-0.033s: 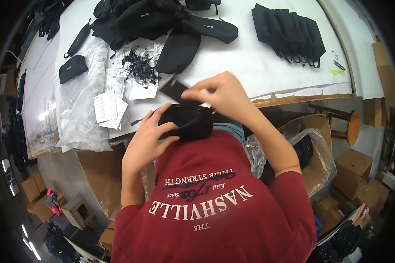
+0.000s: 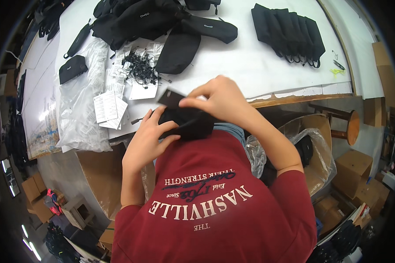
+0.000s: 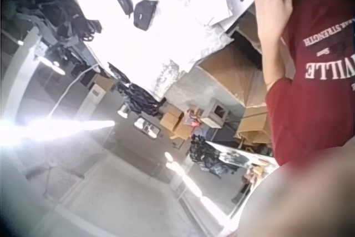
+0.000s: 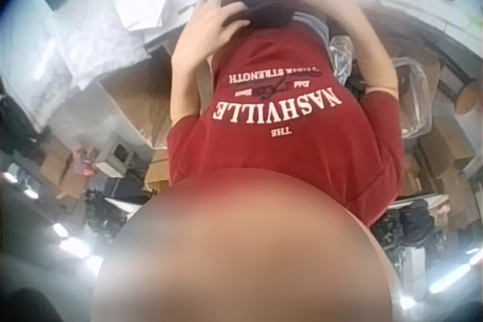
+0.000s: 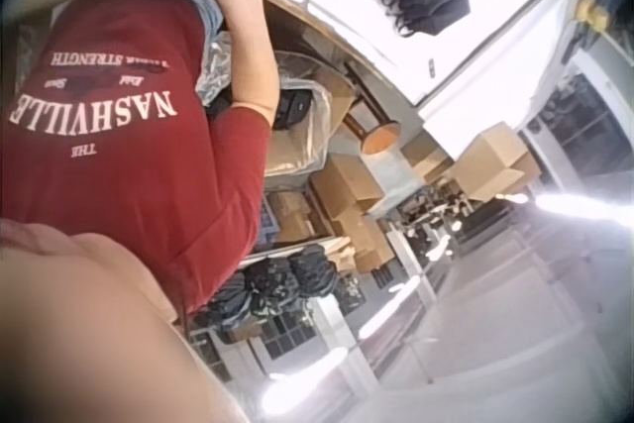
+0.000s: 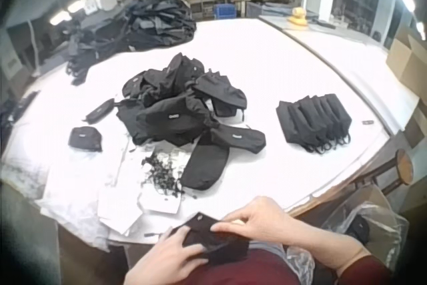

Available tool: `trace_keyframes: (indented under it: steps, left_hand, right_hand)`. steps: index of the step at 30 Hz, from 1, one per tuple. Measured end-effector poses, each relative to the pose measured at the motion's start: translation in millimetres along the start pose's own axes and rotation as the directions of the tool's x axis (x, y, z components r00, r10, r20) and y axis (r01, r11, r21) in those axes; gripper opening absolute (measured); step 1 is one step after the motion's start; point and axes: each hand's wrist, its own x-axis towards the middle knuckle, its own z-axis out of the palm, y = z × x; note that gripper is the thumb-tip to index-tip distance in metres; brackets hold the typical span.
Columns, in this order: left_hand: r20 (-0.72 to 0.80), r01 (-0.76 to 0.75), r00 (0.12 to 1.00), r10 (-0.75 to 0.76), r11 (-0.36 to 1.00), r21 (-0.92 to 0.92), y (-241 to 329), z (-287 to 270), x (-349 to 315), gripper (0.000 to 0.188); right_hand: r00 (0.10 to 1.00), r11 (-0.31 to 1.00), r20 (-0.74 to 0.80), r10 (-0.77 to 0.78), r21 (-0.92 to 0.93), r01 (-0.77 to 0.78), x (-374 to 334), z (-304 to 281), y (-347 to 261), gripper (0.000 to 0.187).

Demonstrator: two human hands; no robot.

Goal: Sorting small black zippered pouches and placing them into a box.

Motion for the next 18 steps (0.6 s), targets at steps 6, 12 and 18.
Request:
trace_keyframes:
  steps: [6, 12, 18]
  left_hand:
    - [-0.077, -0.126, 0.99, 0.121, 0.989, -0.071, -8, 8, 4, 0.022]
    - [-0.075, -0.356, 0.929, 0.362, 0.93, 0.089, -8, 14, 7, 0.021]
    - [-0.009, -0.241, 0.971, 0.241, 0.97, 0.023, -20, 10, 16, 0.019]
  right_hand:
    - [0.981, 0.934, 0.152, -0.122, -0.316, 0.165, -2, 19, 12, 0.027]
    - [0.898, 0.843, 0.421, -0.126, -0.432, 0.321, -5, 18, 6, 0.026]
    - [0.91, 0.949, 0.408, -0.066, -0.257, 0.184, -4, 11, 10, 0.033]
